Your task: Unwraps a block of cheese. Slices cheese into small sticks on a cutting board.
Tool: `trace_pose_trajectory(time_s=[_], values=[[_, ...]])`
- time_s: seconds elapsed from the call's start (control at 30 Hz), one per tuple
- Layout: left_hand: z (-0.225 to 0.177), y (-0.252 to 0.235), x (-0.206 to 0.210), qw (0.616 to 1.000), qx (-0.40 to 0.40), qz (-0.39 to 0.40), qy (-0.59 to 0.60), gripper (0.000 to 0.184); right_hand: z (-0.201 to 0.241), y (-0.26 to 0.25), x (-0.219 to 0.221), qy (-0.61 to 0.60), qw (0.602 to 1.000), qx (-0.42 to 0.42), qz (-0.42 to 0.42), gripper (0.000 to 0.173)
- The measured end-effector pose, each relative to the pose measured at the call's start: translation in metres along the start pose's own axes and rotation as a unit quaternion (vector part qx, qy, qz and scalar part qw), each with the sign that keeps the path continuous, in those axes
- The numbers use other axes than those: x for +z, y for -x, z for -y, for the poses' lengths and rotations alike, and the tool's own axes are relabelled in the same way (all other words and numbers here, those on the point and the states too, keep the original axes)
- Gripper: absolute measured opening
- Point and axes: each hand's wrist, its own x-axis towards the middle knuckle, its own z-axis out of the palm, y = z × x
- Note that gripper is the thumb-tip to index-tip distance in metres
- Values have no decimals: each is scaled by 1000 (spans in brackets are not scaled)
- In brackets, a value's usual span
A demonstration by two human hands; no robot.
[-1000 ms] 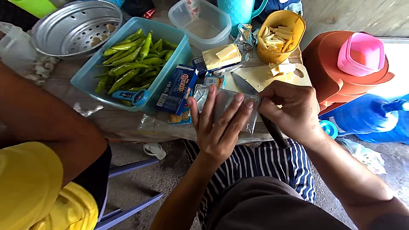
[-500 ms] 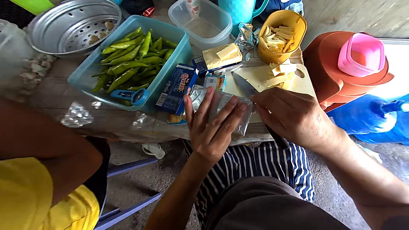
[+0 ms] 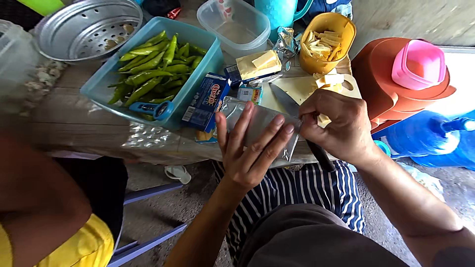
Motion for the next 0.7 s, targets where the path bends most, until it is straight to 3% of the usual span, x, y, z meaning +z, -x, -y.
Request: trace_pose_trajectory(time_s=[0.1,0.17,0.4,0.5,0.6,0.7], values=[[3,-4,2,1000,-4,-28,-4,31,0,5,3,-225,964,143,-16,8],[5,-7,3,999,-11,-47,-8,30,6,6,0,-273,942,196,1,10],[6,-6,6,999,-5,-47,-21,31,21,6,3,-62,985,161,2,6],[5,-5,7,998,-14,-55,-15,29,20,6,6,-109,977,182,0,6],[2,-5,8,997,-31,-64,10,28,18,4,3,-320,910,262,19,14],[-1,-8,9,987,-90,-76,106,26,11,4,3,-541,776,320,40,24]])
